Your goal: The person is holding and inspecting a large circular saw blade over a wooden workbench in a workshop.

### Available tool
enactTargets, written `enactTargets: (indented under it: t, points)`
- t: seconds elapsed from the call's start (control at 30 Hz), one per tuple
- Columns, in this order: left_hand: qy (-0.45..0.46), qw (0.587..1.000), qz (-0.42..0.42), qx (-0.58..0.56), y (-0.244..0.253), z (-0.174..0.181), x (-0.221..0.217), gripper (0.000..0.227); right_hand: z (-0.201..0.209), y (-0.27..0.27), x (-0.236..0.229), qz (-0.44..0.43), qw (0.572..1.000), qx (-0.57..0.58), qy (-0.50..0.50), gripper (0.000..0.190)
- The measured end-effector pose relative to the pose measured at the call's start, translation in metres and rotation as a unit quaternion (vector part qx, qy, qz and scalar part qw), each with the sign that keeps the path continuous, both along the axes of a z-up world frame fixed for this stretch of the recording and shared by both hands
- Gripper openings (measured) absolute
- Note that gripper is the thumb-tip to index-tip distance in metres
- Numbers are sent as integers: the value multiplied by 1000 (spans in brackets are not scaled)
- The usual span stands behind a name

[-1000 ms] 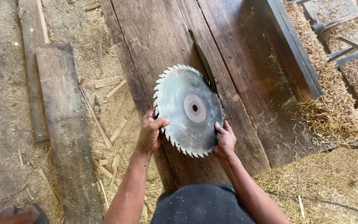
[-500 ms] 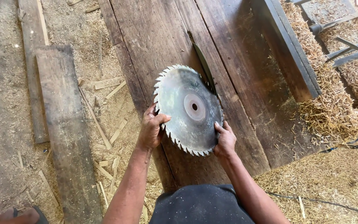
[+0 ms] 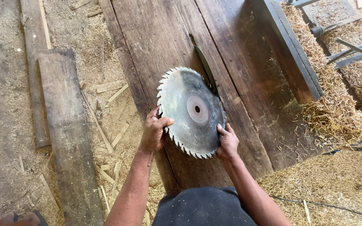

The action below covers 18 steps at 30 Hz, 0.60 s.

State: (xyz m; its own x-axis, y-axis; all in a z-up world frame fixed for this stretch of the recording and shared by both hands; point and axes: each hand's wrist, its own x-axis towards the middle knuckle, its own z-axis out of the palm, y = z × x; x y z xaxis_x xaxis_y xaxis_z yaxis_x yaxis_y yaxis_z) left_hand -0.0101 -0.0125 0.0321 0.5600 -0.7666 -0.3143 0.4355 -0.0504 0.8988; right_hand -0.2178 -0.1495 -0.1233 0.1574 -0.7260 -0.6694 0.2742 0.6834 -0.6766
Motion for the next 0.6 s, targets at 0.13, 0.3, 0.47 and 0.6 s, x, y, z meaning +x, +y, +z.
enactTargets:
  t: [0.13,0.3,0.47,0.6]
  points:
    - [32,999,-4,-24,7,-4,-6,56,-4,3,-2,-5,1000,3,-31,73]
    - [53,998,8,-44,11,-4,-14,59,0,3,-3,4,1000,-9,-25,72]
    - [81,996,18,-37,29,3,-27,56,3,11,-11,28,995,-24,-88,70]
    - [67,996,34,-56,46,65,-47,61,10,14,-29,31,996,-86,-22,68]
